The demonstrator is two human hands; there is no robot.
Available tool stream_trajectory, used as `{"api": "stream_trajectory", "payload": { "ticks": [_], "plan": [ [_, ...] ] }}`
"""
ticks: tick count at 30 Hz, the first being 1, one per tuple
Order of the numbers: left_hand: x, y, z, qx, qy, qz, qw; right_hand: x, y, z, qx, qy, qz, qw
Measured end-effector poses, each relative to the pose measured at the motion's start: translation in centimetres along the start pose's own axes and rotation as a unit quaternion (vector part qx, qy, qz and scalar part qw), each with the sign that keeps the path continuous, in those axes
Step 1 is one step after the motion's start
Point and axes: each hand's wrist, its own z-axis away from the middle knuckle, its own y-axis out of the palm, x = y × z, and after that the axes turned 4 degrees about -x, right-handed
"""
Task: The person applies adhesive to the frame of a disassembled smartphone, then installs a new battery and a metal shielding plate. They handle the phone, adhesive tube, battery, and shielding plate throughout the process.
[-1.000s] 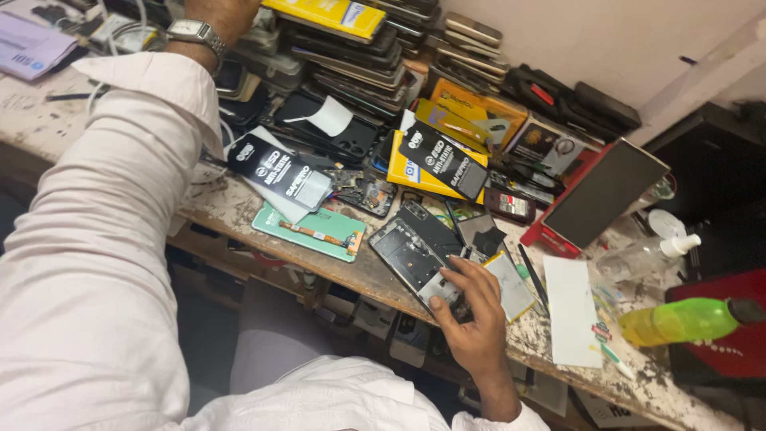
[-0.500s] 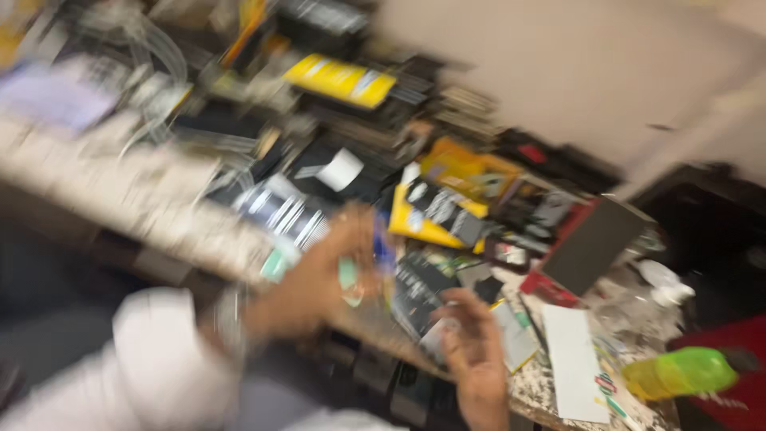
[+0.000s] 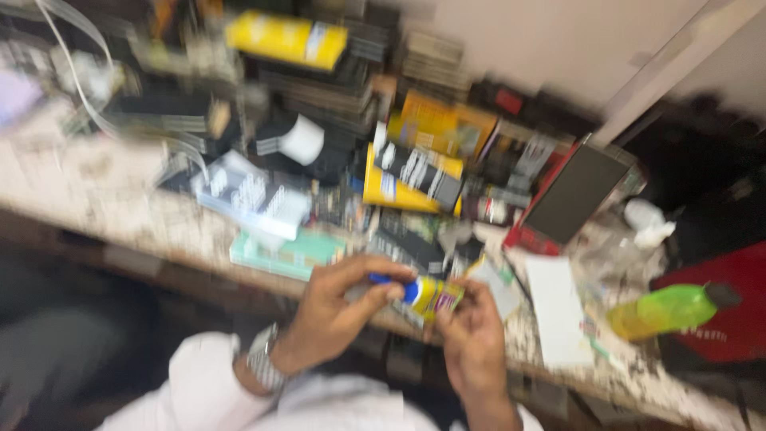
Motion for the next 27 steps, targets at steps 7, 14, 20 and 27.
{"api": "stream_trajectory", "payload": {
  "ticks": [7, 14, 20, 27],
  "plan": [
    [2.3, 0.2, 2.1, -0.093, -0.154, 0.104, 0.978, -0.6, -1.8, 0.8, 0.049, 0.045, -0.053, 0.996],
    [2.7, -7.5, -1.7, -0.020, 0.010, -0.353, 0.935, 1.0, -2.3, -0.4, -0.040, -0.020, -0.012, 0.999],
    [5.9, -8.0, -3.5, 0.090, -0.053, -0.547, 0.831, 0.2, -1.1, -0.9, -0.019, 0.003, -0.026, 0.999],
    [3.6, -6.0, -3.4, 0.042, -0.047, -0.458, 0.887, 0.2, -0.9, -0.9, -0.014, -0.003, -0.020, 1.000]
  ]
}}
